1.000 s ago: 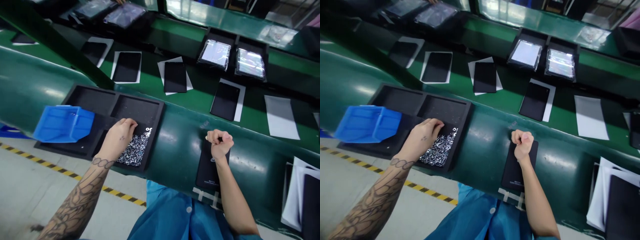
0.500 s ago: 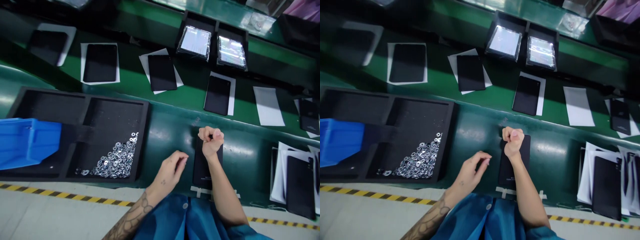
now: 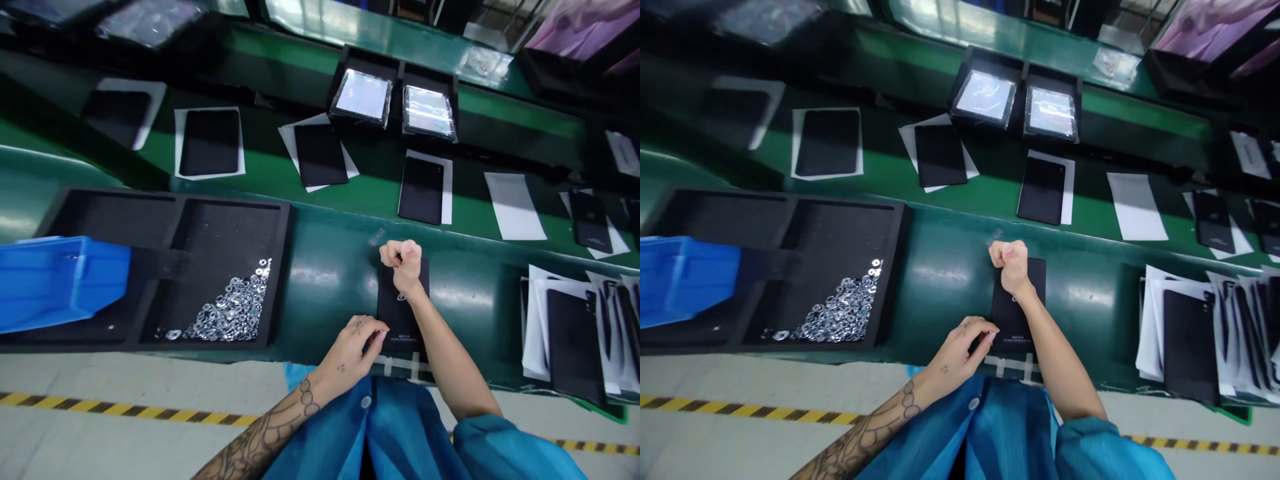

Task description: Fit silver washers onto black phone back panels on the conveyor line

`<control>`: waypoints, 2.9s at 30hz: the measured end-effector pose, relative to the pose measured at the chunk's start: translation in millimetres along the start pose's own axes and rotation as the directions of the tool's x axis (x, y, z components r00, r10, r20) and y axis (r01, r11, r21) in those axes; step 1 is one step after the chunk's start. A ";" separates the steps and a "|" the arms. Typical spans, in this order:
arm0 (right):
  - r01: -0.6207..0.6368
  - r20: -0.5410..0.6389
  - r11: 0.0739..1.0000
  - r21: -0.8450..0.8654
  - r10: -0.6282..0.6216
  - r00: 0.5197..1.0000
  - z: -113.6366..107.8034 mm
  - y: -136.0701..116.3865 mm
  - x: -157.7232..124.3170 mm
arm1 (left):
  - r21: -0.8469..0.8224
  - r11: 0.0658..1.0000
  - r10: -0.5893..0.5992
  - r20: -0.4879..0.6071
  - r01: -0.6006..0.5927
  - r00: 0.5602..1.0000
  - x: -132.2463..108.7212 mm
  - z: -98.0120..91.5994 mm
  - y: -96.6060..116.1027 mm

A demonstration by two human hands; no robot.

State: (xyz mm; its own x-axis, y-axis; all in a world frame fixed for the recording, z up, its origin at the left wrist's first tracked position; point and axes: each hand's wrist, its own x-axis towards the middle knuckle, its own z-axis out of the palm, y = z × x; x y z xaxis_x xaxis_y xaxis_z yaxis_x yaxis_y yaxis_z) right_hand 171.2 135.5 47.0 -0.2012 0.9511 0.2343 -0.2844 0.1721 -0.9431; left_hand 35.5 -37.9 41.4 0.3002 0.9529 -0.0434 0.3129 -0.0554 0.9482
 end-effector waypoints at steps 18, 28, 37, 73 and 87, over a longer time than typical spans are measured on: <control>-0.107 -0.268 0.958 -0.267 0.033 0.963 -90.6 -73.1 -72.8 | 0.023 0.999 0.037 -0.257 -0.033 0.966 -18.7 46.6 -2.8; -0.670 -0.391 0.743 -0.010 0.613 0.686 -89.4 -57.2 -195.2 | -0.038 0.999 -0.011 -0.184 0.004 0.983 6.3 45.9 -11.5; -0.512 -0.560 0.849 -0.129 0.364 0.744 -141.8 -92.8 -119.0 | -0.183 0.983 -0.082 -0.259 0.034 0.962 29.5 21.0 -30.1; 0.017 0.022 0.194 -0.981 0.027 0.999 -157.9 -165.8 50.4 | 0.198 0.971 0.207 -0.405 -0.136 0.890 12.7 -12.3 -48.6; -0.206 0.224 0.857 -0.473 0.343 0.912 -48.6 -52.3 -26.0 | -0.096 0.975 -0.216 -0.206 0.200 0.954 49.9 -72.8 -49.6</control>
State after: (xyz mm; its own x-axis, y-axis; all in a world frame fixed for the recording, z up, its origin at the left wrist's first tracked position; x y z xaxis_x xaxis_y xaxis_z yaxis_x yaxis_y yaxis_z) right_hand 236.9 114.2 78.8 -0.4914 0.8691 -0.0566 0.2408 0.0731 -0.9678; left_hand -30.5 34.1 15.1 0.0329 0.9829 -0.1811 0.2787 0.1650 0.9461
